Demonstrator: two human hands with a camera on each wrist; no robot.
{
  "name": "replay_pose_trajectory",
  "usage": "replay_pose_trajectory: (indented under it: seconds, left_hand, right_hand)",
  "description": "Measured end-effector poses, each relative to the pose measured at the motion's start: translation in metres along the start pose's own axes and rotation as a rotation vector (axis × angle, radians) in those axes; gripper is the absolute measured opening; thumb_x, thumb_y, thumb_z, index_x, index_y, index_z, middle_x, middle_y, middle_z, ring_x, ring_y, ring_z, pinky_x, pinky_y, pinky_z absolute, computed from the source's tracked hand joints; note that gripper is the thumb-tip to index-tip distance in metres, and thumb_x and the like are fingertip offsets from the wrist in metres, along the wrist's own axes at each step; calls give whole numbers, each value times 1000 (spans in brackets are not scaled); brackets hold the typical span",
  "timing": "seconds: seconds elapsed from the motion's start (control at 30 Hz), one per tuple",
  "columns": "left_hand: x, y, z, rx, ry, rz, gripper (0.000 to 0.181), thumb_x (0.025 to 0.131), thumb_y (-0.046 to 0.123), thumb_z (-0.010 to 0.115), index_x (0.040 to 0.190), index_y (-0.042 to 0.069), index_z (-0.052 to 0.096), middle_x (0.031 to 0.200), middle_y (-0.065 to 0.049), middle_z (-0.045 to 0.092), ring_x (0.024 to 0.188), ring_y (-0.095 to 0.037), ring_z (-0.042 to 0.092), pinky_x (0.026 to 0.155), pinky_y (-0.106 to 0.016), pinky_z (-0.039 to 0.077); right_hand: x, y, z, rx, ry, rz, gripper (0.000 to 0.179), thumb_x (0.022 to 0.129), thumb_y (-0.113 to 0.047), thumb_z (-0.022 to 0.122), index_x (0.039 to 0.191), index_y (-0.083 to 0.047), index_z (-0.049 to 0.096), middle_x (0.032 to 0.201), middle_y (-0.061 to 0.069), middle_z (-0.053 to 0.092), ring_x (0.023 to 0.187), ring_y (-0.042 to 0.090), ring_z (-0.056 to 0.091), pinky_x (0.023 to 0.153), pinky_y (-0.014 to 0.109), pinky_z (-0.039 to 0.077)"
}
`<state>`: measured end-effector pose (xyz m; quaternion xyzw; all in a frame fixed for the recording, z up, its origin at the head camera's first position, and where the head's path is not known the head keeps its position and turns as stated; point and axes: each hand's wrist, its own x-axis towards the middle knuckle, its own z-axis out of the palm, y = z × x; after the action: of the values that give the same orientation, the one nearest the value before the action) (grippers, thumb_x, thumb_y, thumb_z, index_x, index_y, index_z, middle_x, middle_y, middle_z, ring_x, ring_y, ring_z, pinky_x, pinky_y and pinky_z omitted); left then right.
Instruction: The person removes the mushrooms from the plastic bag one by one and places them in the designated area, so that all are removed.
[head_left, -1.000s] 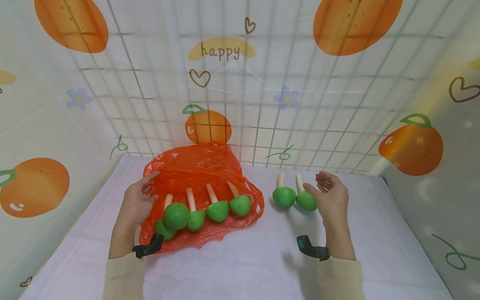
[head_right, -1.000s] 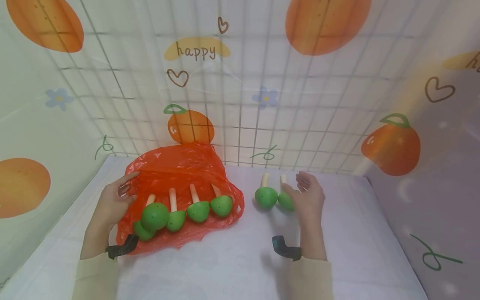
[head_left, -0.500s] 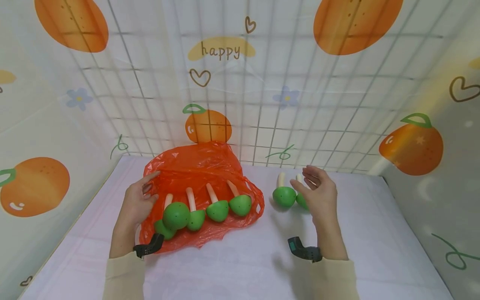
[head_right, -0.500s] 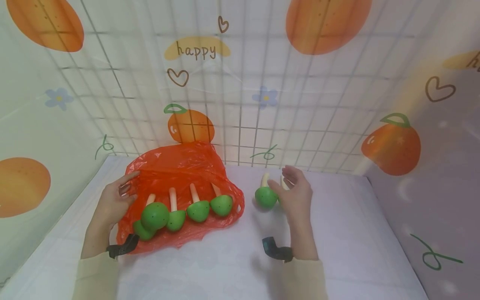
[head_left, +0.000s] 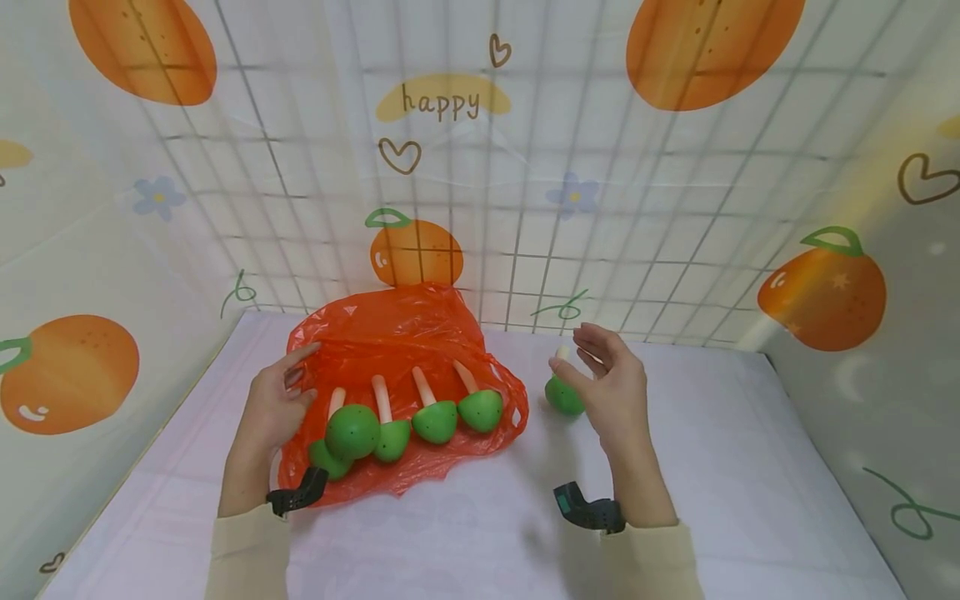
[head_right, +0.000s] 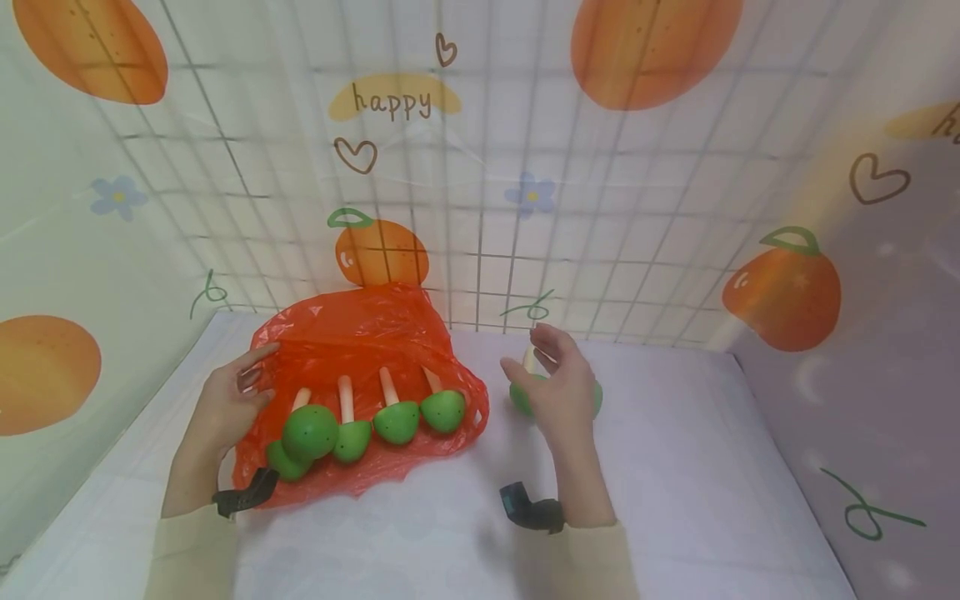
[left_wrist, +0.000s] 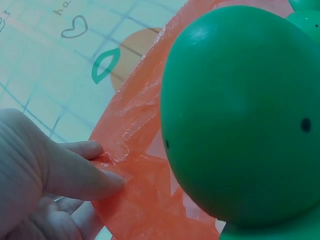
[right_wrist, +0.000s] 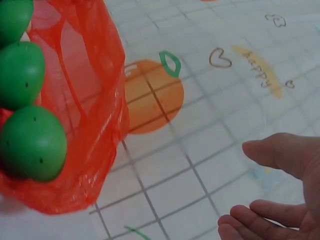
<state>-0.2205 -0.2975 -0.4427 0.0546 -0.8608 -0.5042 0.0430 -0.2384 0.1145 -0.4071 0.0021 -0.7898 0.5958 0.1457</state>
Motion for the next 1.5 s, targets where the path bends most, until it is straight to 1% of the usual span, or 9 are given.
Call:
replay_pose_trajectory:
  seconds: [0.1, 0.3, 0.57, 0.83, 0.9, 1.07, 1.2, 1.3, 1.5]
  left_hand:
    - [0, 1, -1, 2, 2, -4, 70, 97, -13, 57, 161, 14, 45, 161, -24, 41, 146, -47, 41, 111, -55, 45]
    - [-1, 2, -1, -11, -3, -15, 71, 98, -13, 56, 161, 15, 44, 162, -23, 39, 147, -46, 40, 112, -54, 45]
    - [-6, -1, -1, -8, -9, -51, 70, 99, -11, 57, 162, 17, 43, 163, -22, 38, 148, -45, 38, 111, -55, 45]
    - [-5, -4, -1, -5, 2, -19, 69, 98, -12, 57, 161, 15, 45, 162, -23, 41, 147, -46, 41, 109, -54, 47]
    - [-4, -5, -1, -2, 4, -14, 70, 98, -12, 57, 161, 15, 45, 162, -23, 41, 147, -46, 41, 109, -54, 47]
    - [-2, -4, -2, 3, 11, -1, 69, 98, -12, 57, 160, 15, 46, 162, -22, 41, 146, -46, 41, 110, -55, 47]
    - [0, -2, -2, 3, 13, 6, 68, 98, -11, 57, 160, 15, 46, 161, -22, 41, 146, -45, 42, 111, -55, 46]
    - [1, -1, -2, 6, 13, 8, 68, 98, -11, 57, 160, 14, 46, 161, -22, 41, 146, -45, 42, 111, -55, 46]
    - [2, -2, -1, 16, 19, 11, 68, 98, -12, 58, 160, 14, 47, 161, -22, 42, 145, -45, 43, 111, -54, 46]
  right_hand:
    - [-1, -4, 4, 15, -20, -16, 60, 91, -9, 82, 144, 0, 56, 140, 14, 63, 134, 26, 59, 115, 39, 45]
    - [-7, -11, 13, 14, -49, -13, 59, 91, -10, 83, 144, -2, 57, 140, 12, 64, 134, 26, 60, 114, 38, 47]
    - [-15, -13, 37, 7, -127, -87, 60, 90, -8, 84, 143, -1, 57, 140, 15, 63, 134, 30, 59, 113, 41, 47]
    - [-26, -17, 69, 50, -196, -130, 60, 87, -6, 86, 140, 2, 59, 137, 18, 64, 131, 36, 60, 111, 46, 50]
    - [-29, -18, 77, 53, -214, -143, 60, 86, -7, 87, 139, 2, 60, 136, 19, 64, 131, 35, 60, 111, 47, 50]
    - [-37, -22, 95, 5, -247, -160, 64, 85, -10, 89, 140, 1, 60, 138, 17, 66, 130, 33, 61, 111, 48, 50]
    - [-43, -25, 108, 11, -272, -193, 61, 85, -10, 89, 138, 2, 61, 135, 17, 67, 127, 36, 63, 110, 50, 51]
    - [-48, -24, 118, -5, -296, -196, 61, 85, -13, 89, 138, 1, 62, 135, 15, 67, 126, 35, 64, 107, 49, 54]
    - [-60, -21, 141, -42, -372, -197, 62, 85, -16, 88, 139, -1, 62, 135, 11, 67, 125, 32, 64, 102, 47, 57]
